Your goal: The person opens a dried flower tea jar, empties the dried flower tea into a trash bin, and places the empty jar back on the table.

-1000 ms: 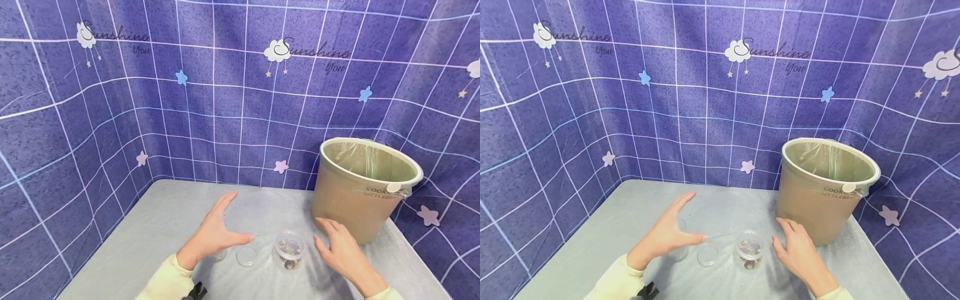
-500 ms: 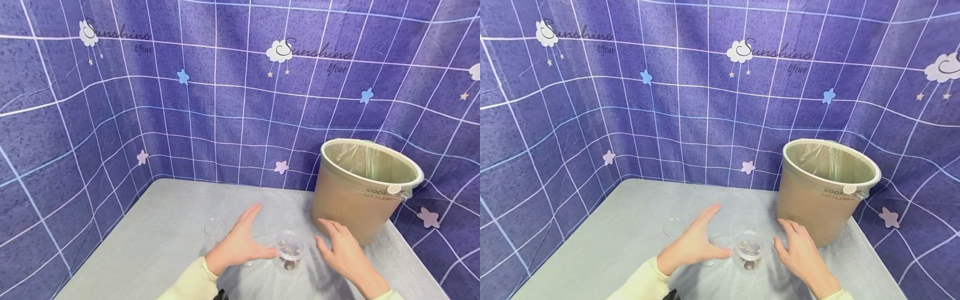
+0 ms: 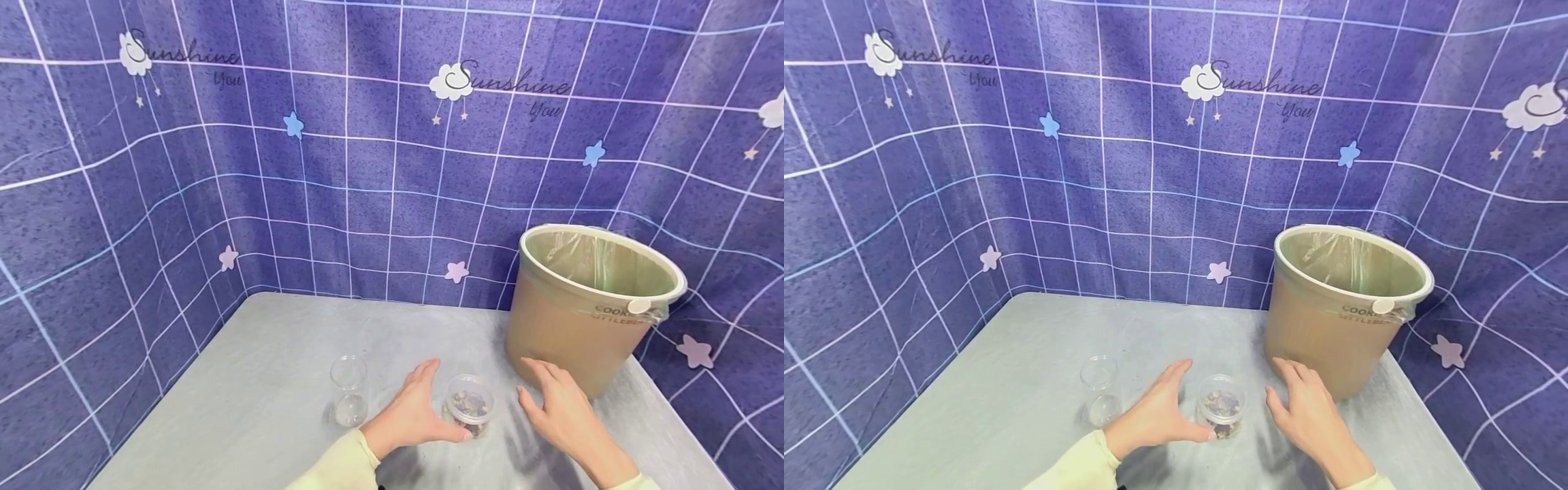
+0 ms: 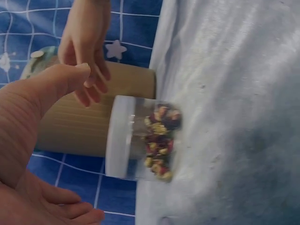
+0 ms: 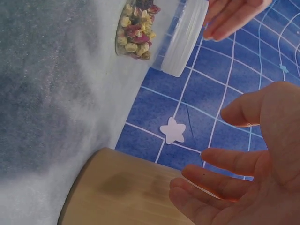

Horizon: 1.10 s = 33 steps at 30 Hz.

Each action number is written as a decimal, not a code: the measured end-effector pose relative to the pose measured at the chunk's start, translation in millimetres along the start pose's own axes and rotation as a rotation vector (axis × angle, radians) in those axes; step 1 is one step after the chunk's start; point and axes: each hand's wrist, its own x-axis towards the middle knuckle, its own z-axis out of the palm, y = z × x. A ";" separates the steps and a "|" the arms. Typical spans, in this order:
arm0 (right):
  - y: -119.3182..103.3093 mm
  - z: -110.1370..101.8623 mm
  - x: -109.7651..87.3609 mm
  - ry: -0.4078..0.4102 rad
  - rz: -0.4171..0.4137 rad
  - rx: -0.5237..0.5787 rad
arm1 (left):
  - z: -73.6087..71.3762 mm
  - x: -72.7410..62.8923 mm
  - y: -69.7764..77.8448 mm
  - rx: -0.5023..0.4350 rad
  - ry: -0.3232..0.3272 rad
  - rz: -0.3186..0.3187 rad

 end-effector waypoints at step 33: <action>3.4 2.5 -6.5 -0.013 0.007 -0.003 | 51.2 19.2 -12.7 0.170 0.138 -0.055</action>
